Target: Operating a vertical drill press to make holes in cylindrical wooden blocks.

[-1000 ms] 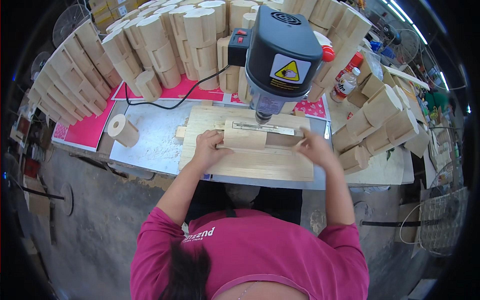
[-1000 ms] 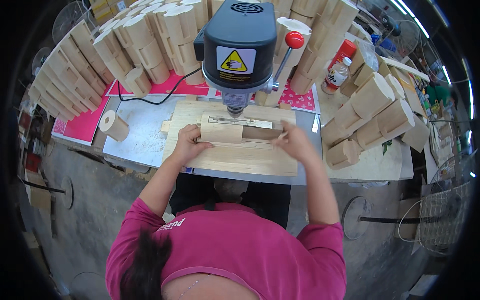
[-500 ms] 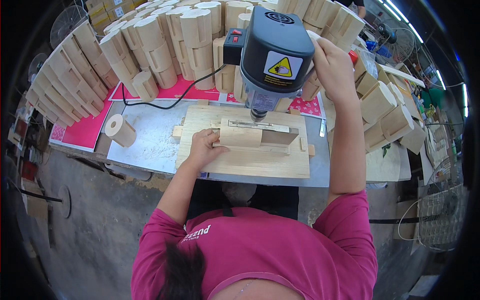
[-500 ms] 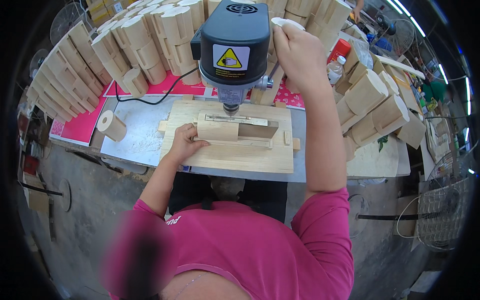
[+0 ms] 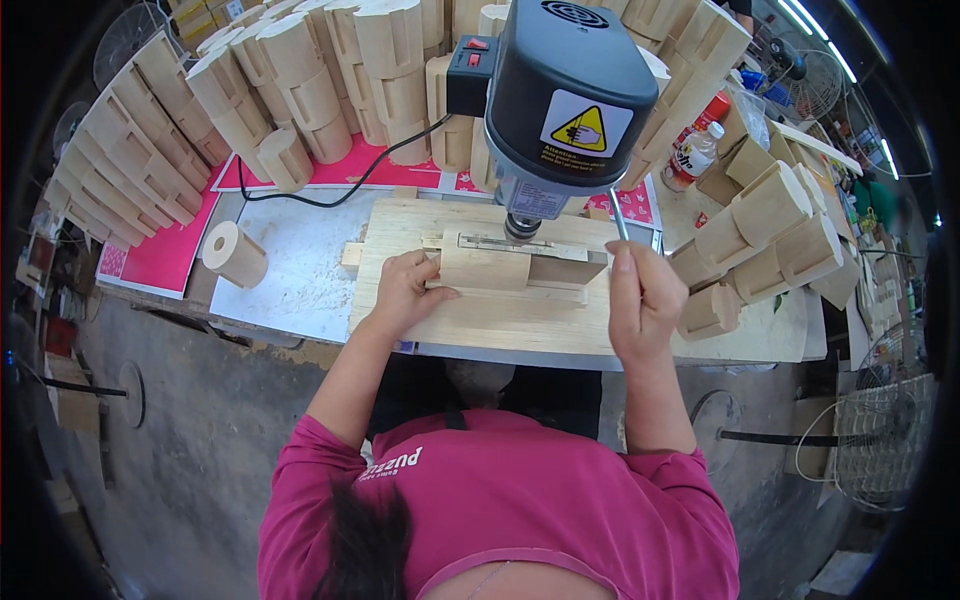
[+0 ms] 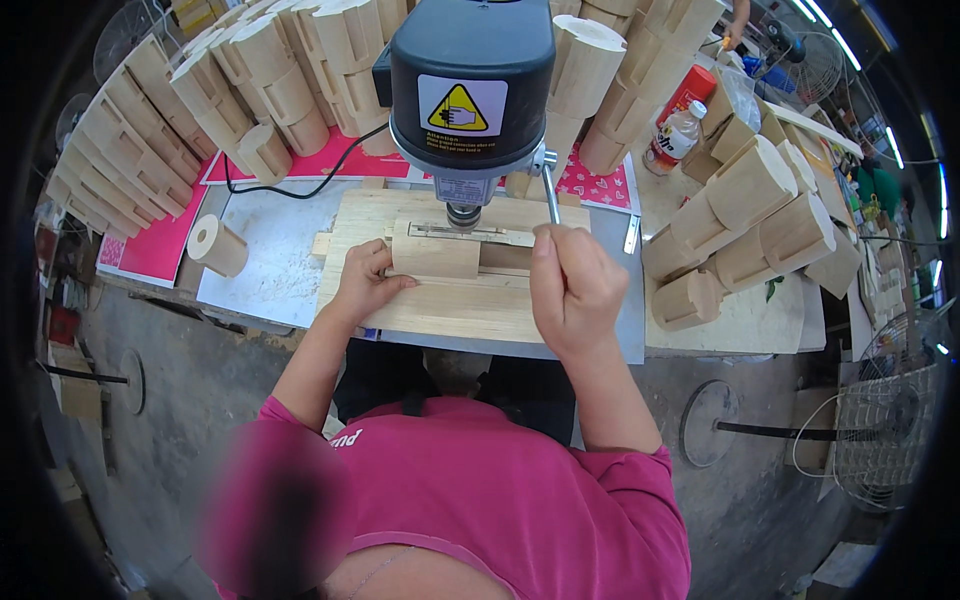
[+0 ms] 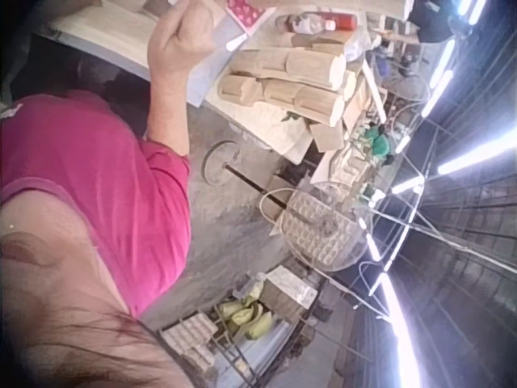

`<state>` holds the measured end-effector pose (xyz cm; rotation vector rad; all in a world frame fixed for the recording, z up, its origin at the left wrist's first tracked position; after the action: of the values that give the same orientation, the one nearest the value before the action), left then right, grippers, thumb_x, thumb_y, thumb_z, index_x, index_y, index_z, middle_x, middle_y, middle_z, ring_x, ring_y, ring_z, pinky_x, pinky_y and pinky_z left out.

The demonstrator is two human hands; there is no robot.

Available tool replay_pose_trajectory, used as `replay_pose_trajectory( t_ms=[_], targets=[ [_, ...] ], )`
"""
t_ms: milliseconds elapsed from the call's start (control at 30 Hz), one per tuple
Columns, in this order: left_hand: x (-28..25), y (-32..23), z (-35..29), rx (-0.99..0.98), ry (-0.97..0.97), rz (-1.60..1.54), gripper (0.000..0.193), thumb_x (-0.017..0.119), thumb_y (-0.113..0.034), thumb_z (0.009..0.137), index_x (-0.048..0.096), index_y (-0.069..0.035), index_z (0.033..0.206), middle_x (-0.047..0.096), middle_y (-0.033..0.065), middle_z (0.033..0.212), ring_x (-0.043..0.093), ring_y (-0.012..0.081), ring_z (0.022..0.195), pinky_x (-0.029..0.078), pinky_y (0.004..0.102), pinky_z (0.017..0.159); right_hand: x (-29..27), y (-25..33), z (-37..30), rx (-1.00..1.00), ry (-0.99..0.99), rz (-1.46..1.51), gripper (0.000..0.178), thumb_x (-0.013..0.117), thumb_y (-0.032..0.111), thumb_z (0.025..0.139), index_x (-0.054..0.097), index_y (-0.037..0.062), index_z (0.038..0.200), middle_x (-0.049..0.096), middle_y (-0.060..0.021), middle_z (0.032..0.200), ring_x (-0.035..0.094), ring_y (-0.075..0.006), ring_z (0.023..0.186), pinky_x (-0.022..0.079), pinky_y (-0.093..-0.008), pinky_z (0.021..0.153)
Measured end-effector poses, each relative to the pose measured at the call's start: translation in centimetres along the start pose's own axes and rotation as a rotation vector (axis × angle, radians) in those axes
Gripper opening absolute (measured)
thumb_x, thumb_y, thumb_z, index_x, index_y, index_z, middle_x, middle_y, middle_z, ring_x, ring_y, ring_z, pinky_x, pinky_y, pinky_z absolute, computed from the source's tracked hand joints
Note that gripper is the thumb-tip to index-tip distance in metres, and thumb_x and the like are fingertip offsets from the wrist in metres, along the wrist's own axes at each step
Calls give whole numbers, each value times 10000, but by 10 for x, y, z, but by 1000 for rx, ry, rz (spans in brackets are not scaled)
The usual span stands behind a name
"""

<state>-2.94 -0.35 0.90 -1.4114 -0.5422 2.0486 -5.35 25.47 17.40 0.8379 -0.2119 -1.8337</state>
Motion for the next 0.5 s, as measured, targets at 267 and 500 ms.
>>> replay_pose_trajectory(
  t_ms=[267,500],
  targets=[
    [6,6,6,54,-36,3,364,783,-272,555,681,-172,890,518,16,672,532,214,706,363,356,679,43,-58,-34,-190,-146,-6,47,581,-6,736,591,12,779,510,-100,622,492,-257,532,356,-362,480],
    [-2,-14,-2,58,-79,145,304,783,-302,547,661,-141,774,497,10,642,520,207,692,309,357,715,10,-20,-1,-308,-167,19,43,603,14,714,564,25,703,474,-98,570,470,-273,484,346,-361,446]
  ],
)
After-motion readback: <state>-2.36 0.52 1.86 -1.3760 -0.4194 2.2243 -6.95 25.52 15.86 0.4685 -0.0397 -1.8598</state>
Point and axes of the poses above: each hand's wrist, its own z-axis towards the middle knuckle, its own x-axis out of the palm, y = z × x, the point moved 2 cm from there along z, towards the middle knuckle
